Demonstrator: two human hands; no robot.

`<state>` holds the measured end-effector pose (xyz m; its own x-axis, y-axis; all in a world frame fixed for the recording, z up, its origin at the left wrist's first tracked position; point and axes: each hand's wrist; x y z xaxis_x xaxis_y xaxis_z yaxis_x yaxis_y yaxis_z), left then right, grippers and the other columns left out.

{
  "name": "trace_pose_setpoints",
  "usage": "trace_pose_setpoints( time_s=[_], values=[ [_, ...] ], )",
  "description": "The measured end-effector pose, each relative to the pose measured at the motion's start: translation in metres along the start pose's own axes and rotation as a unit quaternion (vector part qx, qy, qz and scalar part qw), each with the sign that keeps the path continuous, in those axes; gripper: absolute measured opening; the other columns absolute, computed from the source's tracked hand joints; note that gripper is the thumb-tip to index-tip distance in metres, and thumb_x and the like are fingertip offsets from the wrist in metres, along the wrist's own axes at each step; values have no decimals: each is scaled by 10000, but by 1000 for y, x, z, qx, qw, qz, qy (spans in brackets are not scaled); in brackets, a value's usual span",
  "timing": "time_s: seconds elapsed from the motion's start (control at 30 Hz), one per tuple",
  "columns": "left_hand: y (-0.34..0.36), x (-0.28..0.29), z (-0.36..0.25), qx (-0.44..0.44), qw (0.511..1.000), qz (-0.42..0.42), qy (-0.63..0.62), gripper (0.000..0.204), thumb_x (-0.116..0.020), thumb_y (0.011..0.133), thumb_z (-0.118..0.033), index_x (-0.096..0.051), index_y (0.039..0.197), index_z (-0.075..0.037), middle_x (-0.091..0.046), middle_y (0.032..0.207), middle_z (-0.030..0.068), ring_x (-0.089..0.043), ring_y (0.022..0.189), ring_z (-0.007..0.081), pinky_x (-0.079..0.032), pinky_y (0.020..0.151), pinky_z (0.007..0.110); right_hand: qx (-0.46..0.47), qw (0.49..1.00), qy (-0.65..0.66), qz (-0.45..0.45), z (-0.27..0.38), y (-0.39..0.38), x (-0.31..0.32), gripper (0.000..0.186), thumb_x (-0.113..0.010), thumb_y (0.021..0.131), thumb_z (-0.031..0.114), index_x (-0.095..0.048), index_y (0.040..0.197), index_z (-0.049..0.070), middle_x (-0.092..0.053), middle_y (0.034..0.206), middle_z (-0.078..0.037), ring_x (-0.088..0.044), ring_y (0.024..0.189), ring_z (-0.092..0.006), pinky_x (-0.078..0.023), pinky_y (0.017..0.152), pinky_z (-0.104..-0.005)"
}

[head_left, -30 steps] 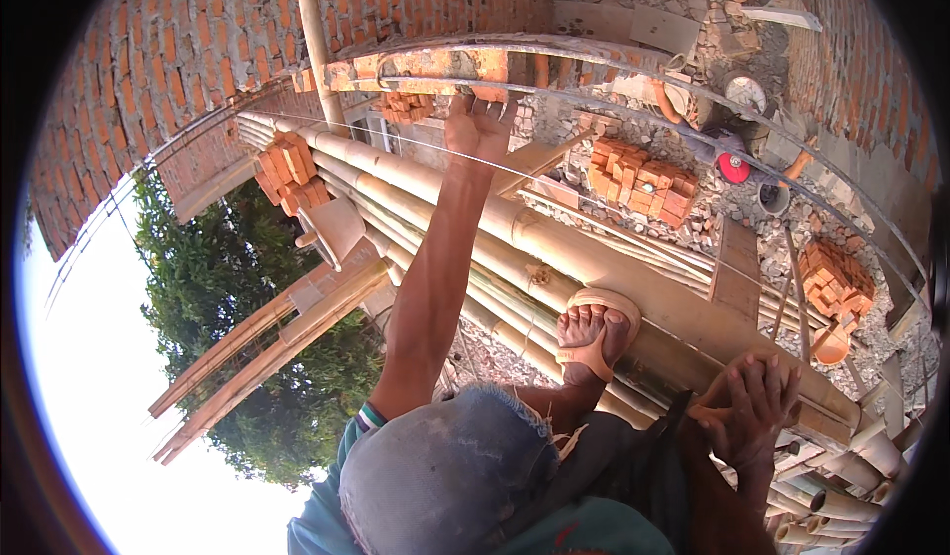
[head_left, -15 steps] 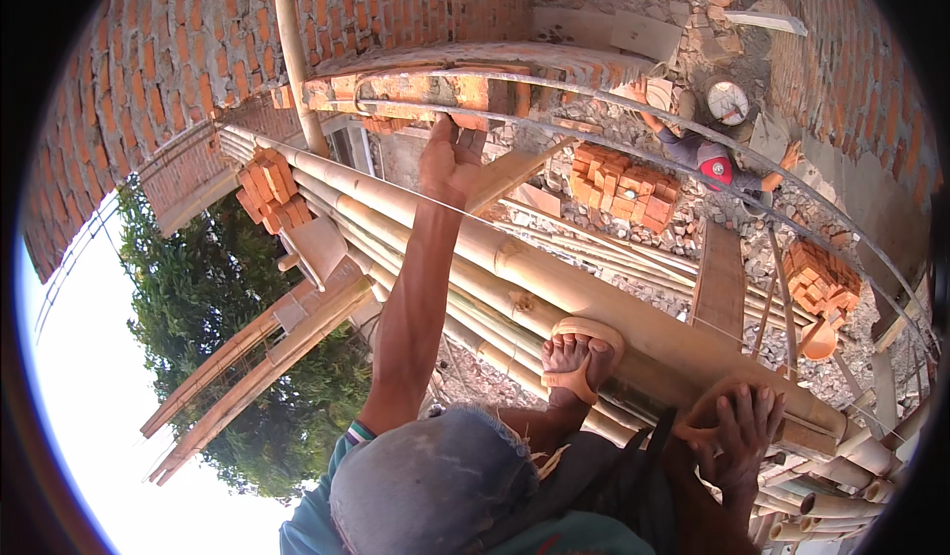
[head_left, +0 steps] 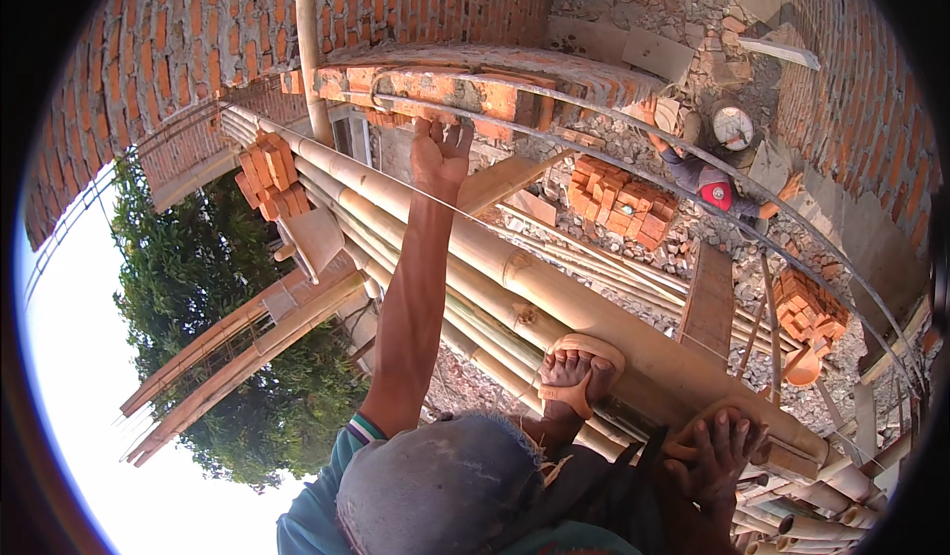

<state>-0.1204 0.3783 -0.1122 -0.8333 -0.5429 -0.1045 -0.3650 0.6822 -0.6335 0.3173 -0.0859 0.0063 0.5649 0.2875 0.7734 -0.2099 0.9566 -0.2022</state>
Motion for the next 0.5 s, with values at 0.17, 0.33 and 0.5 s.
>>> trace_pose_setpoints(
  time_s=[0.17, 0.33, 0.5],
  values=[
    [11, 7, -2, -14, 1000, -9, -13, 311, -545, 1042, -273, -549, 1291, -86, -564, 1229, 49, -545, 1137, 272, -483, 1011, 467, -14, 998, -60, -6, 1, 5, -8, 679, -538, 915, 627, -628, 1302, 76, -489, 1503, -137, -209, 1525, -344, -85, 1205, -652],
    [21, 18, 0, -27, 999, -16, -20, 324, -552, 1042, -266, -538, 1312, -87, -541, 1243, 49, -532, 1147, 280, -478, 1022, 483, -21, 998, -51, -24, -1, 4, -11, 659, -559, 905, 620, -664, 1254, 71, -559, 1435, -136, -273, 1496, -363, -106, 1205, -640],
    [23, 24, 1, -45, 999, -23, -1, 363, -559, 1041, -269, -515, 1353, -89, -515, 1276, 52, -516, 1174, 285, -469, 1048, 492, -3, 997, -67, -30, -4, 3, -11, 688, -547, 905, 641, -692, 1224, 49, -607, 1372, -169, -363, 1446, -413, -110, 1220, -612]
  ],
)
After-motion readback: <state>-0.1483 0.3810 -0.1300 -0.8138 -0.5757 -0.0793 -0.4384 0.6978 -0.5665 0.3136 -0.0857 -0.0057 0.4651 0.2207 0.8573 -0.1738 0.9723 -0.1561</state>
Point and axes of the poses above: each hand's wrist, its own y-axis towards the middle knuckle, its own x-axis out of the back of the hand, z = x × y
